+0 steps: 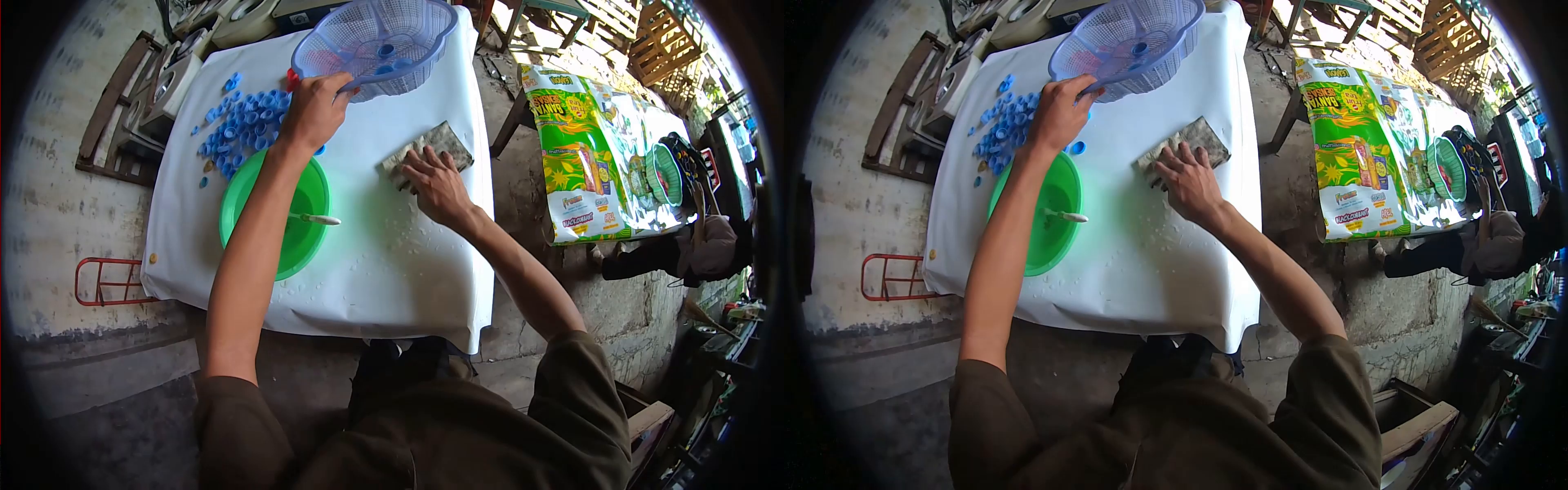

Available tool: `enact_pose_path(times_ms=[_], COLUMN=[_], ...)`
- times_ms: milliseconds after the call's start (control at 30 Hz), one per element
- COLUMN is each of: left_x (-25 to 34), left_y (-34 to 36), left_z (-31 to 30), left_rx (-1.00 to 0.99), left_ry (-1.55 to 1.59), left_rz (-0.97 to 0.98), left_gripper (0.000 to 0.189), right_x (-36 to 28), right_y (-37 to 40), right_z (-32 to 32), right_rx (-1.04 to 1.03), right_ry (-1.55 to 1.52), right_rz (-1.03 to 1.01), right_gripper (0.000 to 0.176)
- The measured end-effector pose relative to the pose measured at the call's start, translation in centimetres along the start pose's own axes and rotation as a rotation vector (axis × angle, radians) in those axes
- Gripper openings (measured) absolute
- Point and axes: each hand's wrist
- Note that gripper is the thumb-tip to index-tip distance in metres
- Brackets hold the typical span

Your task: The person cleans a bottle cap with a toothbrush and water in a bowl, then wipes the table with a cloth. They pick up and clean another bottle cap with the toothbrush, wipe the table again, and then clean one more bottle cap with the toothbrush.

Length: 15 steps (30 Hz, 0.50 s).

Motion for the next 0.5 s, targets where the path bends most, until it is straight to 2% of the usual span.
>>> enact_pose_path(times_ms=[133, 200, 300, 333, 367, 433, 500], left_x=[0.5, 1.3, 1.6, 2.0, 2.3, 2.4, 2.4], left_y=[0.0, 0.0, 0.8, 0.9, 1.1, 1.6, 2.2], left_z=[3.0, 4.0, 5.5, 5.4, 5.5, 5.7, 5.9], left_rx=[-0.065, -0.109, -0.127, -0.177, -0.207, -0.262, -0.321], left_ry=[0.024, 0.032, 0.034, 0.042, 0.037, 0.027, 0.027], left_rz=[-0.009, -0.039, -0.046, -0.061, -0.078, -0.117, -0.133], left_gripper=[0.018, 0.018, 0.018, 0.018, 0.018, 0.019, 0.02], right_x=[-5.6, -8.0, -9.4, -9.5, -8.9, -7.2, -4.8], right_y=[6.3, 9.1, 12.4, 12.9, 13.2, 13.2, 12.5], right_z=[-1.0, -1.8, -3.9, -4.7, -6.3, -8.5, -11.6], right_rx=[-0.068, -0.092, -0.158, -0.143, -0.141, 0.045, -0.014], right_ry=[-0.076, -0.119, -0.3, -0.302, -0.477, -0.559, -0.439], right_rz=[0.036, -0.012, -0.046, -0.025, 0.044, 0.225, 0.556], right_gripper=[0.051, 0.051, 0.051, 0.046, 0.035, 0.022, 0.022])
Point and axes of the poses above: each hand's wrist, its own y-axis away from the middle knuckle, its own z-axis out of the palm, x = y × z
